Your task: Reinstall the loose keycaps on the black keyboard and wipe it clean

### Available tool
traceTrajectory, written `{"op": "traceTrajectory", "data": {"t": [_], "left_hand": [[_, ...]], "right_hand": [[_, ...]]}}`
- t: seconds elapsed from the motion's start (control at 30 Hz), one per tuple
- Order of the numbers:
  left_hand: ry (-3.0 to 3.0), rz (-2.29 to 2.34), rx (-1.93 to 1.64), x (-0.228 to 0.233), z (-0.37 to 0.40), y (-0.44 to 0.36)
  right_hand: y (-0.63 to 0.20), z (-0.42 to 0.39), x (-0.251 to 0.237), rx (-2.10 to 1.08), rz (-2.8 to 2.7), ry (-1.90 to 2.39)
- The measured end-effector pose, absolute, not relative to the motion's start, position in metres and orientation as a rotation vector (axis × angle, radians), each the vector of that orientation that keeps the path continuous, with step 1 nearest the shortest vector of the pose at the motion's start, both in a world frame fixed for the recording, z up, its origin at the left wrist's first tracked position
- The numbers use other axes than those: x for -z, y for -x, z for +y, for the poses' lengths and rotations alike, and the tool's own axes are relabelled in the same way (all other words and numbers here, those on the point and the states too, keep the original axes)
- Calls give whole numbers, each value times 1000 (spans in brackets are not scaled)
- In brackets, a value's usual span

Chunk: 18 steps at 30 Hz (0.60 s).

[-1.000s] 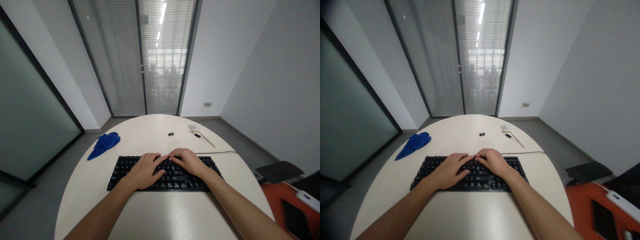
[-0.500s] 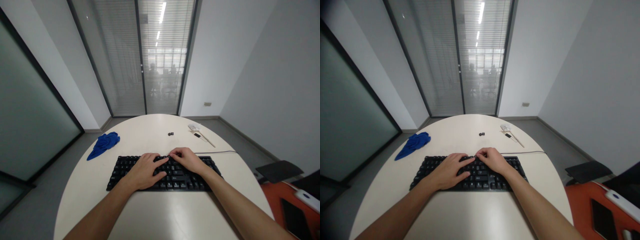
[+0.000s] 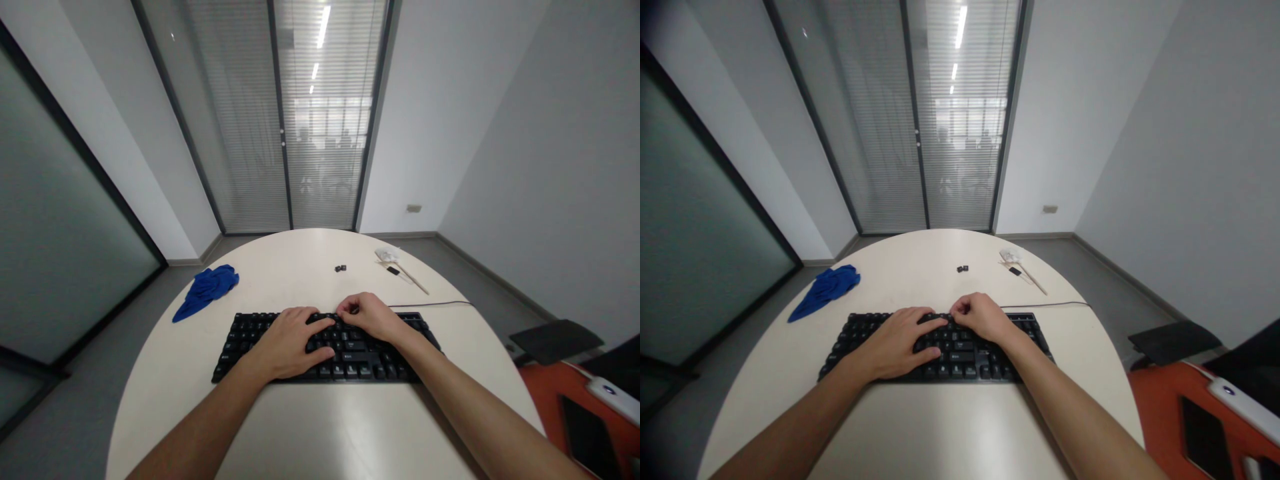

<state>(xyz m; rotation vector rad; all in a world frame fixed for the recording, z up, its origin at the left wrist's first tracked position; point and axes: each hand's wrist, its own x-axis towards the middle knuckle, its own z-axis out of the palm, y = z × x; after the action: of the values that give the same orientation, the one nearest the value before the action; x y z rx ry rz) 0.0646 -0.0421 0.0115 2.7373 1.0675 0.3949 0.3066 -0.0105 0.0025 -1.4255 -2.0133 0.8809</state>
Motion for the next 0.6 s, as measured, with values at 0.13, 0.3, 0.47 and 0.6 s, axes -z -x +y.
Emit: {"op": "traceTrajectory", "data": {"t": [0.13, 0.3, 0.47, 0.6], "left_hand": [[-2757, 1074, -384, -11, -43, -65], [-2760, 1052, -416, -7, -42, -63], [-2748, 1038, -423, -7, -42, -62], [-2749, 1044, -399, -9, -43, -62]], "right_hand": [[-307, -10, 1, -845, -2029, 1417], [-306, -13, 0, -826, -2030, 1414], [-310, -13, -3, -783, -2063, 1397], [-317, 0, -4, -680, -2066, 1519]]}}
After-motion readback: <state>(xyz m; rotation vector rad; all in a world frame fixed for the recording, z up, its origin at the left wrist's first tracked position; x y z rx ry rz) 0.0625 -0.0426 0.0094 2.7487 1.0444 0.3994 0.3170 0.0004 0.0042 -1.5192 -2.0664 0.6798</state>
